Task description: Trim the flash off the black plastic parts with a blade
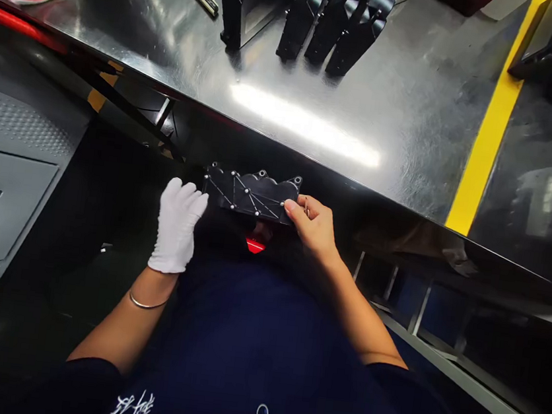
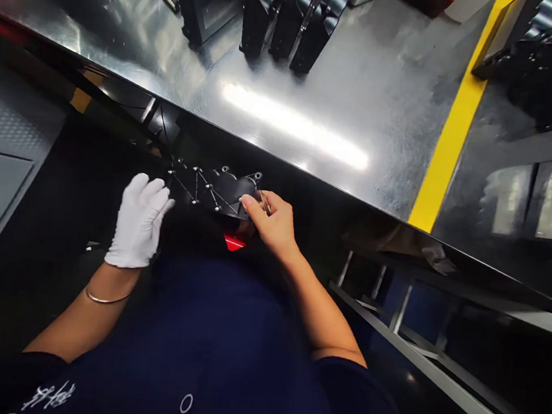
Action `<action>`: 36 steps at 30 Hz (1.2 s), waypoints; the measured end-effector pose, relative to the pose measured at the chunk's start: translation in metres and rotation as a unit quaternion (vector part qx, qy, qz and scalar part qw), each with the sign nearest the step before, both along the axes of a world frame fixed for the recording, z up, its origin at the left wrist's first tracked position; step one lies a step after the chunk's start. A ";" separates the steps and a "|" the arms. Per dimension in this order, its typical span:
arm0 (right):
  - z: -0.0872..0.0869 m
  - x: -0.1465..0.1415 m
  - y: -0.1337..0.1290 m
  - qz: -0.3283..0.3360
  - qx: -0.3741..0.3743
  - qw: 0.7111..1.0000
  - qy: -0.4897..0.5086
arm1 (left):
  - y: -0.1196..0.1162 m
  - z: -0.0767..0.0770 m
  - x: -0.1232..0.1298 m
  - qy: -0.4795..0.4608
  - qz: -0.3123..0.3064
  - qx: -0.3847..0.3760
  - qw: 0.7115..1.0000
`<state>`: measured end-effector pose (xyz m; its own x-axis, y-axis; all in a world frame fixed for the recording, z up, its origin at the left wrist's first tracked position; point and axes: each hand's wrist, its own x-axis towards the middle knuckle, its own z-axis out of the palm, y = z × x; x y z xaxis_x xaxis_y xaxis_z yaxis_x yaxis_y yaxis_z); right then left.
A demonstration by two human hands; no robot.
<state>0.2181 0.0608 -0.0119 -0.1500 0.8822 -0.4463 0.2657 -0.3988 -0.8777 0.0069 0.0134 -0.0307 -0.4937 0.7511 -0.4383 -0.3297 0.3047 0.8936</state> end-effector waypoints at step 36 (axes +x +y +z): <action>-0.001 -0.011 -0.009 0.044 0.287 0.955 0.068 | -0.001 0.056 0.036 -0.468 0.001 -0.124 0.875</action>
<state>0.2075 0.0523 -0.0132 -0.2570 0.9570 0.1348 0.1439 0.1758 -0.9739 0.0426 0.0129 0.0256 0.1669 0.5748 -0.8011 -0.8823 0.4497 0.1388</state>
